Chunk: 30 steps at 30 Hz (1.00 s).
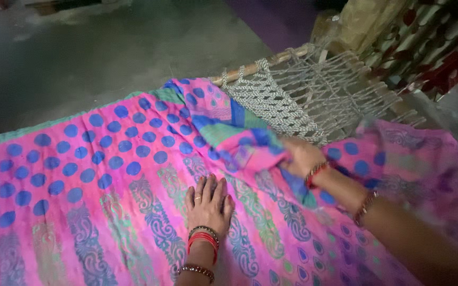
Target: The person folds a light gray towel on a bed with a pink patterned sheet, then smooths the sheet and places a red and beige pillow on it. The person then spreads a blue floral sheet over the bed and smooths it out.
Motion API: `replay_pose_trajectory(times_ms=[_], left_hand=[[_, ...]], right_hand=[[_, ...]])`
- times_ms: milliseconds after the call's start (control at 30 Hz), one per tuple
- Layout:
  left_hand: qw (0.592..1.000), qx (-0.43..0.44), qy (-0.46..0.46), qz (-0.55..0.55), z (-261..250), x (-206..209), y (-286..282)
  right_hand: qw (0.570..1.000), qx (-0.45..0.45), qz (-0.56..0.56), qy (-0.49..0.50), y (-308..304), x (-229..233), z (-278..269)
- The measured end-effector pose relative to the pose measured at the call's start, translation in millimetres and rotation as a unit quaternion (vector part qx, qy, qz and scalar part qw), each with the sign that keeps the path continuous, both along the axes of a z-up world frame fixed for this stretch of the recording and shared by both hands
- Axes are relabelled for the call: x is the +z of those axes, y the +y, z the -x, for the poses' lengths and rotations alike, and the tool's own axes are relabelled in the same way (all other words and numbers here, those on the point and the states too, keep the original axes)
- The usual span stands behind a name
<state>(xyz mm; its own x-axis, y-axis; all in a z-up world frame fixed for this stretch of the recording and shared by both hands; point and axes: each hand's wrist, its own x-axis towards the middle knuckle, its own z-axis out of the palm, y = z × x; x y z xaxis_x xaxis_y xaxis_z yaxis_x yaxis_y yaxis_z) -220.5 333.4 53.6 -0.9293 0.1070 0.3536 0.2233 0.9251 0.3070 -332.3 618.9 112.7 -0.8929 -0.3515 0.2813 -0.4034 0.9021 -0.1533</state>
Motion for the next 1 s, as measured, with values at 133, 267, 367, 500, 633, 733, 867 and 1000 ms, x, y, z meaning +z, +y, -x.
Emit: replay_pose_trajectory(times_ms=[133,267,367,500,633,733,867,1000], left_hand=[[0.996,0.011,-0.068,0.052,1.4,9.0,-0.8],[0.96,0.015,-0.229,0.158,3.7,14.7,-2.7],[1.0,-0.004,0.021,0.004,0.4,7.2,0.0],[0.999,-0.02,0.024,-0.014,-4.1,4.3,-5.3],[1.0,-0.015,0.014,-0.005,-3.2,-0.7,-3.8],[1.0,-0.011,0.015,-0.004,-2.3,-1.4,-4.6],[1.0,-0.016,0.019,-0.004,-1.9,-1.4,-4.4],[1.0,-0.002,0.001,0.0,-5.2,-1.4,-3.5]], right_hand=[[0.926,0.055,-0.214,-0.307,-10.5,-3.4,-59.4],[0.874,0.339,0.045,-0.344,-0.4,-6.1,-34.6],[0.934,0.187,0.148,-0.267,57.6,60.0,69.3],[0.9,-0.285,0.213,0.251,153.7,166.9,156.4],[0.899,-0.184,-0.088,0.389,144.7,114.4,117.1],[0.965,-0.212,-0.084,0.128,117.7,46.4,69.8],[0.967,-0.241,-0.085,0.011,138.6,-11.6,15.6],[0.976,-0.202,-0.074,0.018,164.0,-32.0,5.7]])
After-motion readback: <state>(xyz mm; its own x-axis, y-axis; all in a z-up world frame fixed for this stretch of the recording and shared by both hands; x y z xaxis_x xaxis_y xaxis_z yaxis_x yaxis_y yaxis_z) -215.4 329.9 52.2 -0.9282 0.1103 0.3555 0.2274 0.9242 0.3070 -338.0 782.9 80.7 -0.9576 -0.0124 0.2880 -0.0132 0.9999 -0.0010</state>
